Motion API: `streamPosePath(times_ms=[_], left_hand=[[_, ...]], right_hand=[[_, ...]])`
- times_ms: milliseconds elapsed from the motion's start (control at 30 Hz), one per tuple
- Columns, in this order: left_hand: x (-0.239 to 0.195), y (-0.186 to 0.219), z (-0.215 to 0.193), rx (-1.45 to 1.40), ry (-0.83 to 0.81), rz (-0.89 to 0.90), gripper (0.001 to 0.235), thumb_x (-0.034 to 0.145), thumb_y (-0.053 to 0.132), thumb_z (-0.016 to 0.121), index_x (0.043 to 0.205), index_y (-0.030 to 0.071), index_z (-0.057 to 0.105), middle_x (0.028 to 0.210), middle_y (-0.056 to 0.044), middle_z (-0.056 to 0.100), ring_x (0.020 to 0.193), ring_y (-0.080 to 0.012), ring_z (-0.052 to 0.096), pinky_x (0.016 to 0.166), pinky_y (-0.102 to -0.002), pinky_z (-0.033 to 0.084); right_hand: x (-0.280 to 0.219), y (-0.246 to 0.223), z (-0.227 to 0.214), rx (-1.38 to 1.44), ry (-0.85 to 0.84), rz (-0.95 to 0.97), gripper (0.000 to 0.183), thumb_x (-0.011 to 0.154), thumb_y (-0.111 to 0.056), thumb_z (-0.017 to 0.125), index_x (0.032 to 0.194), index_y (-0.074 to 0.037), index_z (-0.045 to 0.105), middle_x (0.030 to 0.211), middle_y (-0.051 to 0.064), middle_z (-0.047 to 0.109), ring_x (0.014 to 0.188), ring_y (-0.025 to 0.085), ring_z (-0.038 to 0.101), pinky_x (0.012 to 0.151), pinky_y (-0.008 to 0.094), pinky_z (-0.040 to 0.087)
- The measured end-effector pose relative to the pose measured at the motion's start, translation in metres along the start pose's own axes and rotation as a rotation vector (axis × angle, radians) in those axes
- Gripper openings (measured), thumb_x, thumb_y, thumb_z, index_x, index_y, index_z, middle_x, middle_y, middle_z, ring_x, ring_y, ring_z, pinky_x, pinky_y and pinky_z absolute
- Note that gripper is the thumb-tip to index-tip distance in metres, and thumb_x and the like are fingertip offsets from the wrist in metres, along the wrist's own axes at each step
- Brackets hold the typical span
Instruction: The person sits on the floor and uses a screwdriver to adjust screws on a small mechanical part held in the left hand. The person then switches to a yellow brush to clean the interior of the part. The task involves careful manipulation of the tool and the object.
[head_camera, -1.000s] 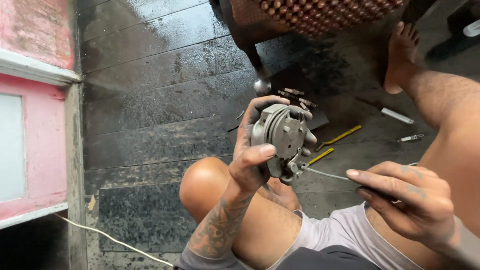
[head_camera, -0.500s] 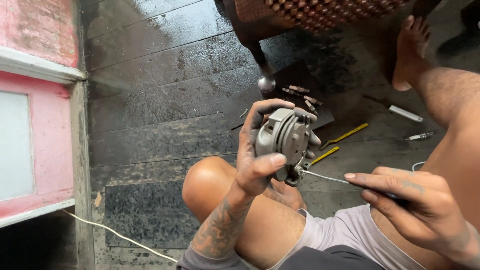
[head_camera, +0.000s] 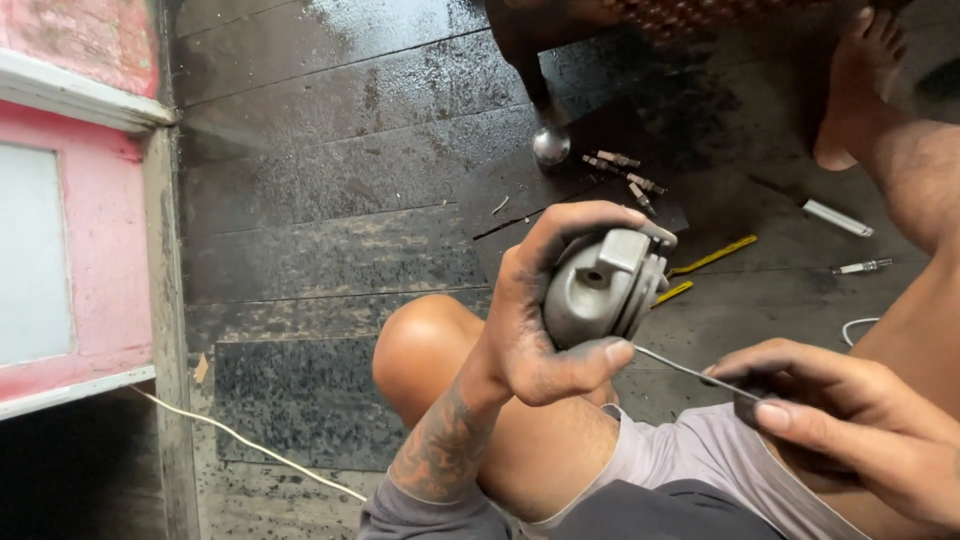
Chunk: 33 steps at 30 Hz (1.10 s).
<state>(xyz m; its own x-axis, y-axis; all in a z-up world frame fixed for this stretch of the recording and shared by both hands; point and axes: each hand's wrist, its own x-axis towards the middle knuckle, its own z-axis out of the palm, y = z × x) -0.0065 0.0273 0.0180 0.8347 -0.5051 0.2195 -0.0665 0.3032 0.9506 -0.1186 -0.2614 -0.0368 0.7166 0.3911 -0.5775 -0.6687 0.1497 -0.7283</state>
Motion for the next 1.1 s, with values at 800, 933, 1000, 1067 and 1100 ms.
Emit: streamPosePath(times_ms=[800,933,1000,1067,1100], left_hand=[[0.006,0.004,-0.002,0.261,-0.153,0.104,0.072,0.065,0.012,0.074,0.134,0.007,0.056,0.132,-0.014,0.067,0.111,-0.0254,0.072,0.103,-0.036,0.063],[0.006,0.004,-0.003,0.280,-0.146,0.100,0.076,0.062,0.013,0.075,0.136,0.009,0.056,0.132,-0.012,0.067,0.112,-0.0239,0.071,0.103,-0.034,0.062],[0.007,0.003,-0.003,0.352,-0.148,0.140,0.066,0.073,0.015,0.083,0.134,0.007,0.057,0.132,-0.015,0.067,0.112,-0.0255,0.073,0.103,-0.035,0.063],[0.009,0.002,-0.003,0.356,-0.136,0.132,0.064,0.076,0.015,0.084,0.134,0.006,0.057,0.133,-0.015,0.067,0.114,-0.0262,0.073,0.105,-0.036,0.063],[0.009,0.001,-0.002,0.359,-0.122,0.125,0.062,0.079,0.014,0.085,0.134,0.005,0.057,0.133,-0.015,0.067,0.116,-0.0270,0.073,0.108,-0.036,0.063]], right_hand=[[0.007,-0.036,0.037,-0.582,0.009,-0.248,0.056,0.081,-0.004,0.063,0.129,-0.023,0.086,0.029,0.006,0.061,0.030,0.015,0.041,0.029,0.037,0.035],[0.010,-0.040,0.039,-0.649,0.008,-0.287,0.059,0.078,-0.005,0.063,0.129,-0.026,0.083,0.032,0.004,0.071,0.031,0.014,0.045,0.031,0.034,0.041],[0.013,-0.036,0.037,-0.604,0.066,-0.149,0.055,0.082,-0.006,0.063,0.127,-0.026,0.089,0.031,0.007,0.060,0.034,0.015,0.039,0.033,0.037,0.033],[0.016,-0.038,0.036,-0.610,0.063,-0.170,0.057,0.081,-0.005,0.063,0.128,-0.025,0.087,0.030,0.008,0.060,0.034,0.016,0.039,0.033,0.038,0.033],[0.017,-0.039,0.035,-0.620,0.061,-0.190,0.059,0.080,-0.003,0.063,0.130,-0.025,0.085,0.030,0.008,0.061,0.034,0.016,0.039,0.033,0.038,0.033]])
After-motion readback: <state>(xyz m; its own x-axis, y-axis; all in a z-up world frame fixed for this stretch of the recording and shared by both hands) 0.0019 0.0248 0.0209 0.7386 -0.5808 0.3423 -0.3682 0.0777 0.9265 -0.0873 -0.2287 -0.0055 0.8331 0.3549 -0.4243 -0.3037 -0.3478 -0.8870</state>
